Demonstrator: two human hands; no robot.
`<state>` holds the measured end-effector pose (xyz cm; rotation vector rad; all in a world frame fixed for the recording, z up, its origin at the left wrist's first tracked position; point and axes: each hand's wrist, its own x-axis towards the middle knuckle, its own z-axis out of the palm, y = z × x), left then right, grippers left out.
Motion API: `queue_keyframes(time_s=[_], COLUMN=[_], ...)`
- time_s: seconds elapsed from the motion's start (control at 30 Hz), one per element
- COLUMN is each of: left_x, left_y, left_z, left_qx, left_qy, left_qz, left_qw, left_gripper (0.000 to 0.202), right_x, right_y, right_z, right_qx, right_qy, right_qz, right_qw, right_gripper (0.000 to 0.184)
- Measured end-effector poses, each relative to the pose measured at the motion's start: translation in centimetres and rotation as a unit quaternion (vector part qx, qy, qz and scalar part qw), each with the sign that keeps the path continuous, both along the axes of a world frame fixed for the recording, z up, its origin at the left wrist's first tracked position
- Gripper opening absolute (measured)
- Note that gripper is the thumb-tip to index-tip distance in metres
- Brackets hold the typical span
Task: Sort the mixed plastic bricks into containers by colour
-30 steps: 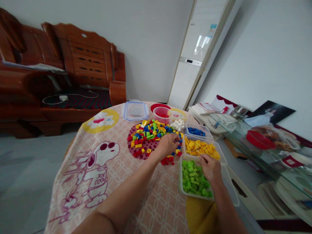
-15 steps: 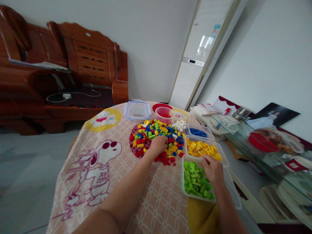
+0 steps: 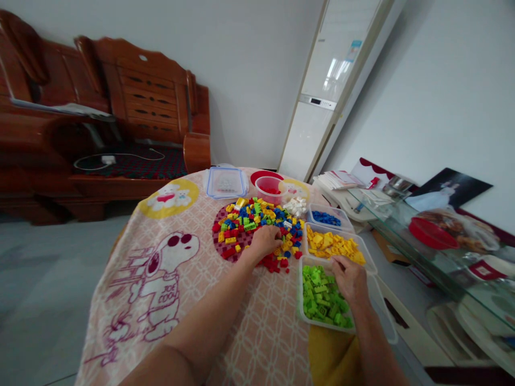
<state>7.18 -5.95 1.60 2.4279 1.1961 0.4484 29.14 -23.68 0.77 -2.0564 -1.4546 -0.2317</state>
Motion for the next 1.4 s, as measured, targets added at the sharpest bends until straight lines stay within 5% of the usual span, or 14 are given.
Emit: queue_keyframes(time_s=[0.33,0.6,0.87,1.07,1.4], left_x=[-0.9,-0.6,-0.7,0.8,3.3], left_y=[1.4,1.3,1.0,-1.7,-6.0], left_z=[-0.1,-0.7,0.9,2.9,3.6], left_qx=[-0.015,-0.021,-0.026,-0.052,-0.002], left_qy=[-0.048,-0.027,-0.09,-0.153,-0.126], left_qz=[-0.039,-0.044,-0.042,-0.14,-0.263], left_qw=[0.998,0.998,0.995,0.977,0.957], left_gripper=[0.029,0.022,0.017,0.016,0.02], right_x=[-0.2,-0.1,-0.1,-0.1,0.2], right_y=[0.0,0.0,0.0,-0.1,0.1], right_z=[0.2,0.1,0.1,0.0,-0.2], right_qx=[-0.001,0.0,-0.006,-0.005,-0.007], right_qy=[-0.004,-0.004,0.002,-0.002,0.006], right_qz=[0.003,0.006,0.008,-0.001,0.013], right_qw=[1.0,1.0,1.0,1.0,1.0], right_gripper=[0.037,0.036,0.035,0.035,0.035])
